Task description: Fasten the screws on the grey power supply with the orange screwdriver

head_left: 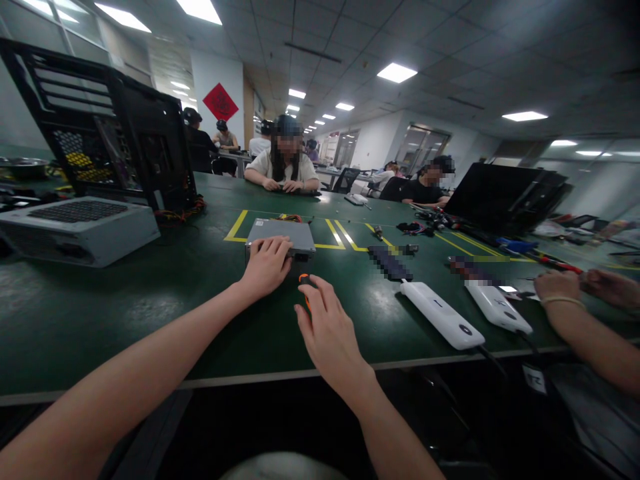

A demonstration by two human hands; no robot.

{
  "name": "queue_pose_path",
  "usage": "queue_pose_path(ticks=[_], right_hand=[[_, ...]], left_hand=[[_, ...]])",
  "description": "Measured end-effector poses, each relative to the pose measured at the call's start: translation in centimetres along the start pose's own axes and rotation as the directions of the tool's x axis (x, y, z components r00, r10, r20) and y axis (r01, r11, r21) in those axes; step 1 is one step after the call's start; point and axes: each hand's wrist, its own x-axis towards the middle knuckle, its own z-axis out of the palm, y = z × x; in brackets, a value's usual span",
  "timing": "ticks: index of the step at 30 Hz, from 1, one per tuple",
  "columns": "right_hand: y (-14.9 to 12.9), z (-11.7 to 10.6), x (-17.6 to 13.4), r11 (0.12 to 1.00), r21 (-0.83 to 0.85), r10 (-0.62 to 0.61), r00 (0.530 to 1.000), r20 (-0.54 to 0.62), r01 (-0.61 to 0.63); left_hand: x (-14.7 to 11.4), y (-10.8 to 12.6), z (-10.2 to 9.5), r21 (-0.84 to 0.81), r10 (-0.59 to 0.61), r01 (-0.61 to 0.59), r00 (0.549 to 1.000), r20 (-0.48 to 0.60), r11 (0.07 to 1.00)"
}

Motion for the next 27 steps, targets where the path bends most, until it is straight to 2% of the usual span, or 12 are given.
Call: queue_pose_path(ticks=[3, 8, 10, 13, 15, 19, 24, 27], right_hand=[[-0.22, 0.21, -0.19, 0.997, -0.026, -0.074, 0.996, 0.039, 0.075], [-0.41, 0.42, 0.05, 0.995, -0.055, 0.086, 0.996, 0.015, -0.086], [-0.44, 0.4, 0.08, 0.997, -0.035, 0.068, 0.998, 0.015, -0.067], [-0.42, 0.45, 0.0, 0.999, -0.037, -0.038, 0.999, 0.012, 0.038], [-0.34, 0.49, -0.01, 0.998, -0.068, -0.016, 1.0, 0.011, 0.017], [-0.21, 0.5, 0.01, 0.991, -0.078, 0.11, 0.994, -0.02, -0.111], [-0.45, 0.77, -0.28, 0.998, -0.065, 0.008, 1.0, -0.017, -0.009], [-0.38, 0.72, -0.14, 0.995, -0.084, 0.048, 0.999, -0.005, -0.048]], left_hand=[[0.01, 0.01, 0.06, 0.0, 0.0, 0.0, 1.0, -0.002, 1.0], [-0.01, -0.04, 0.06, 0.013, 0.0, 0.0, 1.0, 0.001, 1.0], [0.0, -0.06, 0.05, 0.021, 0.002, -0.002, 1.0, -0.002, 1.0], [0.01, -0.05, 0.03, 0.025, 0.004, -0.003, 1.0, -0.006, 1.0], [0.01, -0.02, 0.01, 0.019, 0.004, -0.004, 1.0, -0.005, 1.0], [-0.01, 0.02, 0.01, 0.009, -0.001, 0.001, 1.0, 0.003, 1.0], [0.0, 0.01, 0.04, 0.018, -0.006, 0.006, 1.0, 0.004, 1.0], [-0.01, 0.0, -0.04, 0.011, -0.002, 0.002, 1.0, 0.011, 1.0]])
